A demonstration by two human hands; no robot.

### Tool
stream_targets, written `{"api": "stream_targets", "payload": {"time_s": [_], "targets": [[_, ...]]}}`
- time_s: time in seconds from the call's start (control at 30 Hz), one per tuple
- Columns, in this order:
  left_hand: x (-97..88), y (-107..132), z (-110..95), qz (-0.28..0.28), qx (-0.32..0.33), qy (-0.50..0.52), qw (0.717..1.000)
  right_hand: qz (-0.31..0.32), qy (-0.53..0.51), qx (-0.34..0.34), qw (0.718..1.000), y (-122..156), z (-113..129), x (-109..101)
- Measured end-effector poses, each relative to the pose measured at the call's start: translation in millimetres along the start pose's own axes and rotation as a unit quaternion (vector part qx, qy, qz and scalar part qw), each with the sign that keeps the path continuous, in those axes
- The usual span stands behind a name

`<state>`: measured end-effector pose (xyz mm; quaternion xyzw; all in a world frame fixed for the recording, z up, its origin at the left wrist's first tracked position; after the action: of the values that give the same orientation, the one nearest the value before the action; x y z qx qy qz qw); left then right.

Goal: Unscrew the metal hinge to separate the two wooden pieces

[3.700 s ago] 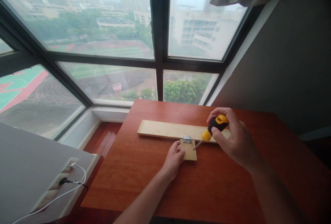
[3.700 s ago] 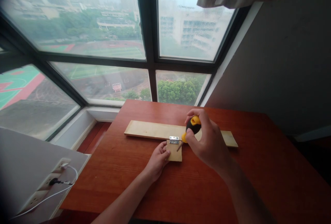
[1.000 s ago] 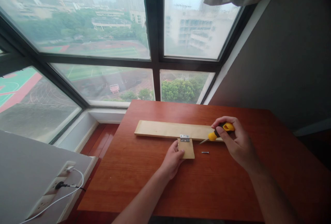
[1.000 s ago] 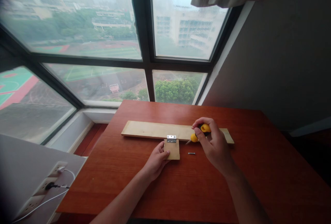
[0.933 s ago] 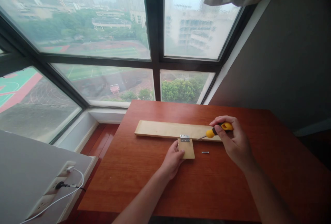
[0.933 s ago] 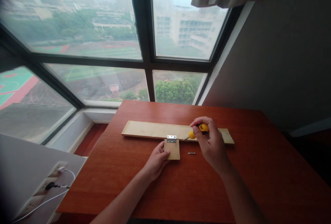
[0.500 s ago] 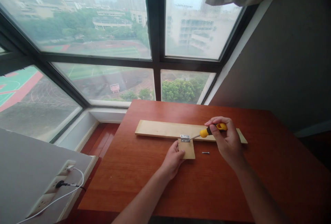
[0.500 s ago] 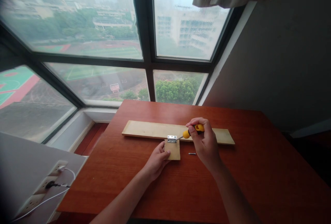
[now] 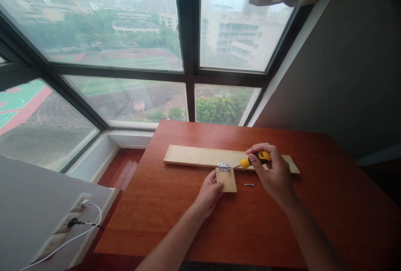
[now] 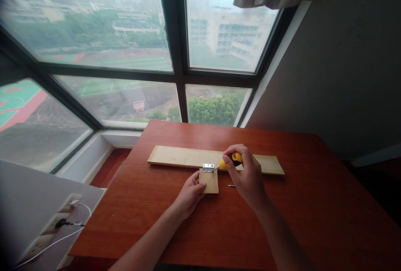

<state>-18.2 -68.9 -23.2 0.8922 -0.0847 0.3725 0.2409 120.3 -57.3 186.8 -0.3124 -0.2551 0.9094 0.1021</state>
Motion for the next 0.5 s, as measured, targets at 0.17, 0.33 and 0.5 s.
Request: {"api": "stream_targets", "payload": {"time_s": [0.17, 0.33, 0.5], "targets": [[-0.8, 0.6, 0.2, -0.001, -0.004, -0.005, 1.0, 0.04, 0.237, -0.076, 0.968, -2.3, 24.1, 6.5], [0.1, 0.4, 0.5, 0.007, -0.005, 0.001, 1.0, 0.099, 0.25, -0.078, 0.96, -9.1, 34.5, 12.8], [-0.9, 0.1, 0.7, 0.001, -0.008, 0.007, 1.0, 0.158, 0.244, -0.096, 0.952, -11.1, 43.1, 20.1]]}}
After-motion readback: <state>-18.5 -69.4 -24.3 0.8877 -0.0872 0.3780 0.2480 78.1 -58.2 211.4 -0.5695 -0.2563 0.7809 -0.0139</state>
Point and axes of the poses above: each hand's wrist, its own y-axis away from the middle knuckle, its own x-axis out of the palm, z = x × y, the point moved 10 cm from there along -y, towards the middle knuckle, and after that the axes turned 2 degrees about y, right-handed, at the moved point
